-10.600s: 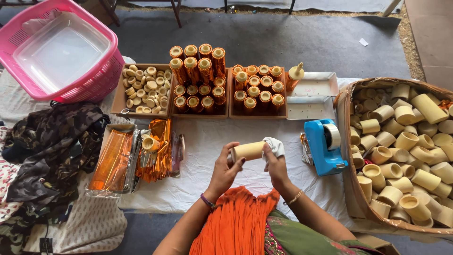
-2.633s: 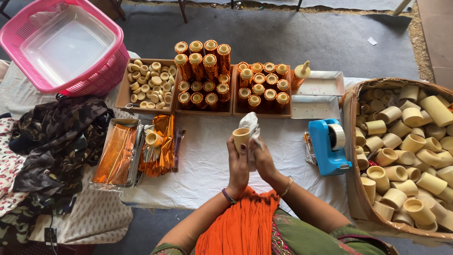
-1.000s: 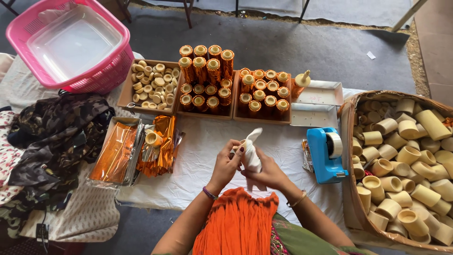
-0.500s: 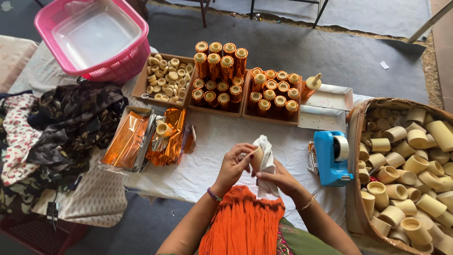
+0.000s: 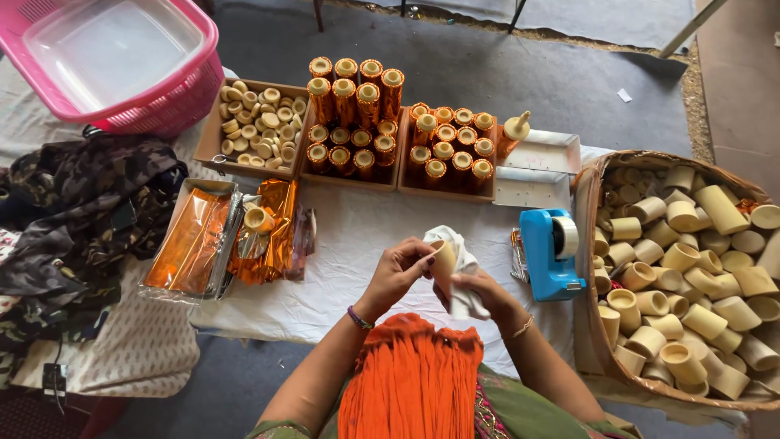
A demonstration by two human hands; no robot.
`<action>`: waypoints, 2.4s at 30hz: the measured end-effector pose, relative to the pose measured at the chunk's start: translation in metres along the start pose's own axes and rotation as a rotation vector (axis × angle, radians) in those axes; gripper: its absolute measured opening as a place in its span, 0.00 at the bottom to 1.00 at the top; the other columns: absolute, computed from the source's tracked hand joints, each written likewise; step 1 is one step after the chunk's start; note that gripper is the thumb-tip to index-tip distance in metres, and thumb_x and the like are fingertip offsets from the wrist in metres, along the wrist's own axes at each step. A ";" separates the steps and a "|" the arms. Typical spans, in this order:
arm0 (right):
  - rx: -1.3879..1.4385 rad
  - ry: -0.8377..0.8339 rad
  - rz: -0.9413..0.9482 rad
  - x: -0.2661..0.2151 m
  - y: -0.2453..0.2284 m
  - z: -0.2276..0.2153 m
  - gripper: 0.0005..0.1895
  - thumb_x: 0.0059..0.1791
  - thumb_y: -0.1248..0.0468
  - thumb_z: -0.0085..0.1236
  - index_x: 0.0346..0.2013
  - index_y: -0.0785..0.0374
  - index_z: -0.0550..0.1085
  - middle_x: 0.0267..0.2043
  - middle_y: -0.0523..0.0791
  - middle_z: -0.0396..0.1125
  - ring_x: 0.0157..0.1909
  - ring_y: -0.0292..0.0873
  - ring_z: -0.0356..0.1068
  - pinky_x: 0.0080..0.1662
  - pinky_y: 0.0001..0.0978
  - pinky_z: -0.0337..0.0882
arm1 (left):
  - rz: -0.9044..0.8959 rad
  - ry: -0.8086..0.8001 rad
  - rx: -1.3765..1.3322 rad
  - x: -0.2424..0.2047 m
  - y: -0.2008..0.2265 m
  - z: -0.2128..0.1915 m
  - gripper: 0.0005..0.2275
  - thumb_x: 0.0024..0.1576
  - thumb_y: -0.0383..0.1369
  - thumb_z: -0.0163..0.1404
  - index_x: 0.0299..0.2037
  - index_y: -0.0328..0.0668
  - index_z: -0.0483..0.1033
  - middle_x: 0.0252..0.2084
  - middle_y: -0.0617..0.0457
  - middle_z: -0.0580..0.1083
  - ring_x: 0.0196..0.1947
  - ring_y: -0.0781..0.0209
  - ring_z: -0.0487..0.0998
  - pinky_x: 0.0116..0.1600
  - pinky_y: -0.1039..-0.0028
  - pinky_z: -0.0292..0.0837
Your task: Wrapping cylindrical tubes with metallic foil and cleaning them with a cloth.
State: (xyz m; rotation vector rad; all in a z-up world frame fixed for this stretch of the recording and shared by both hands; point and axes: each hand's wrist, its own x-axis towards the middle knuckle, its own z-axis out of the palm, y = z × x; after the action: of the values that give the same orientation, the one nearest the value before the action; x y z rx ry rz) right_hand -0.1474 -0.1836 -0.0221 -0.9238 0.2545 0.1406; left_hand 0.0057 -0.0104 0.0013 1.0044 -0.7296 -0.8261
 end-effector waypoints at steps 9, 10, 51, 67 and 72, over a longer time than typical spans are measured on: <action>-0.425 0.126 -0.088 0.026 -0.002 0.040 0.32 0.43 0.61 0.68 0.58 0.65 0.66 0.44 0.47 0.70 0.43 0.39 0.71 0.45 0.34 0.74 | 0.016 0.106 0.225 -0.003 0.019 -0.021 0.09 0.62 0.27 0.54 0.48 0.27 0.81 0.41 0.56 0.73 0.36 0.72 0.74 0.40 0.82 0.72; -0.221 0.079 0.009 0.027 0.005 0.033 0.32 0.44 0.60 0.69 0.58 0.65 0.65 0.42 0.49 0.70 0.41 0.42 0.71 0.43 0.38 0.74 | 0.052 0.077 0.176 -0.003 0.021 -0.028 0.09 0.63 0.27 0.54 0.47 0.25 0.81 0.42 0.55 0.72 0.38 0.73 0.73 0.41 0.82 0.71; -0.399 0.710 -0.149 0.097 0.046 0.033 0.21 0.57 0.47 0.47 0.37 0.62 0.73 0.23 0.37 0.60 0.20 0.30 0.55 0.22 0.25 0.54 | 0.068 0.040 0.580 -0.024 0.031 -0.064 0.27 0.54 0.35 0.58 0.64 0.43 0.65 0.54 0.44 0.73 0.40 0.52 0.81 0.37 0.66 0.80; -0.155 0.624 -0.380 0.094 0.055 0.018 0.16 0.58 0.50 0.55 0.40 0.61 0.76 0.20 0.38 0.66 0.14 0.32 0.60 0.17 0.24 0.60 | 0.739 0.182 0.631 0.002 0.107 -0.038 0.16 0.69 0.41 0.50 0.48 0.33 0.66 0.39 0.42 0.71 0.34 0.54 0.75 0.33 0.68 0.75; -0.756 0.683 -0.521 0.080 0.015 0.078 0.13 0.57 0.58 0.55 0.46 0.66 0.72 0.33 0.45 0.66 0.30 0.42 0.65 0.30 0.33 0.65 | 0.161 0.241 0.232 0.000 0.003 -0.083 0.13 0.62 0.37 0.54 0.49 0.36 0.70 0.37 0.50 0.74 0.27 0.64 0.76 0.28 0.74 0.73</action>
State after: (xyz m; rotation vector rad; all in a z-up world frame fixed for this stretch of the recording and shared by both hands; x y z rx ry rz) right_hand -0.0615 -0.1112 -0.0107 -1.7472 0.6006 -0.6152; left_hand 0.0756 0.0252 -0.0263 1.2118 -0.6976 -0.4774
